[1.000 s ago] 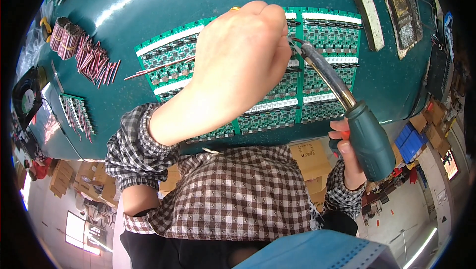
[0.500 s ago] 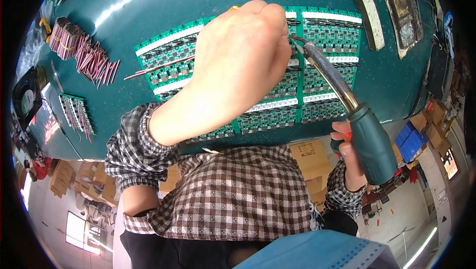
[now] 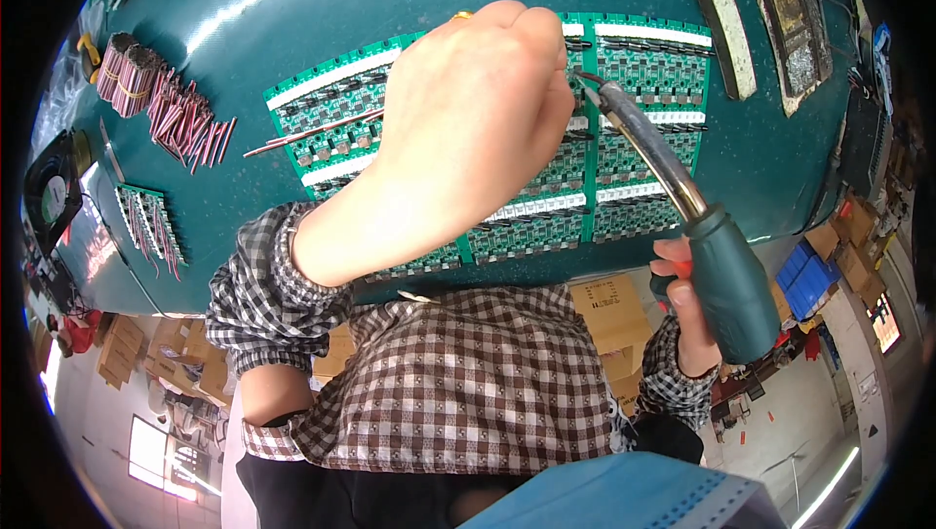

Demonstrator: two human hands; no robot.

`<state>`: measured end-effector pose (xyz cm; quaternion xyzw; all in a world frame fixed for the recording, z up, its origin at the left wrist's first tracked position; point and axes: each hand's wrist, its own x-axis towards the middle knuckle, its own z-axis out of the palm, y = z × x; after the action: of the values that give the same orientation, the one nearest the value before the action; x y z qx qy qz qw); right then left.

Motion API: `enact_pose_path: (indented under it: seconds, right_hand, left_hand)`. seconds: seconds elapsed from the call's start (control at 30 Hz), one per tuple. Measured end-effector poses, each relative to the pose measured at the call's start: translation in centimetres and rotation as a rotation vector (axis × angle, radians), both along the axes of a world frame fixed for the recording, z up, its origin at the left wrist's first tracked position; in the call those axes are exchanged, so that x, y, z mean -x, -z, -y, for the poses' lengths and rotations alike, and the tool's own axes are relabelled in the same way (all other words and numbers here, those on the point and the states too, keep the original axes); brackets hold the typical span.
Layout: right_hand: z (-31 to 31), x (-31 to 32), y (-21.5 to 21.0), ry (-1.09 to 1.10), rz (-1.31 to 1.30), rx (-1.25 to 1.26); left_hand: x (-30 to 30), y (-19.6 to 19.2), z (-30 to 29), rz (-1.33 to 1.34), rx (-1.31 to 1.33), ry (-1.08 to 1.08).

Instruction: The person attaches wires to circuit boards, positioning the wire ends onto the boards by hand and soldering them in place with a soldering gun.

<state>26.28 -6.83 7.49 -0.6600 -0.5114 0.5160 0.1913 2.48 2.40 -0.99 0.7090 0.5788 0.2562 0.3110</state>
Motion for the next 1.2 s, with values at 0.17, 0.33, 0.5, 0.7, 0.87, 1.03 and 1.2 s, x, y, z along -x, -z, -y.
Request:
enact_pose_path:
  seconds: [0.17,0.33,0.5,0.7,0.87,1.03,1.2]
  right_hand:
    - [0.3,-0.2,-0.2,0.074,-0.035,-0.02]
    - [0.5,-0.4,0.3,0.058,-0.073,-0.054]
    - [-0.4,-0.1,-0.4,0.066,-0.06,0.017]
    - [-0.6,0.5,-0.1,0.163,-0.104,0.045]
    - [-0.3,0.9,0.7,0.155,-0.096,-0.134]
    - [-0.5,1.0,0.6,0.154,-0.091,-0.107]
    - [-0.5,1.0,0.7,0.131,-0.095,-0.105]
  left_hand:
    - [0.1,0.1,0.0,-0.004,-0.006,0.001]
    - [0.0,0.0,0.0,-0.024,0.01,0.005]
    - [0.1,-0.1,0.0,-0.019,0.016,0.01]
    - [-0.1,-0.2,0.6,-0.164,-0.051,0.027]
    - [-0.1,-0.5,0.4,-0.101,0.02,0.021]
    - [-0.1,-0.3,0.6,-0.029,0.017,-0.03]
    - [-0.2,-0.3,0.6,-0.053,0.019,-0.026]
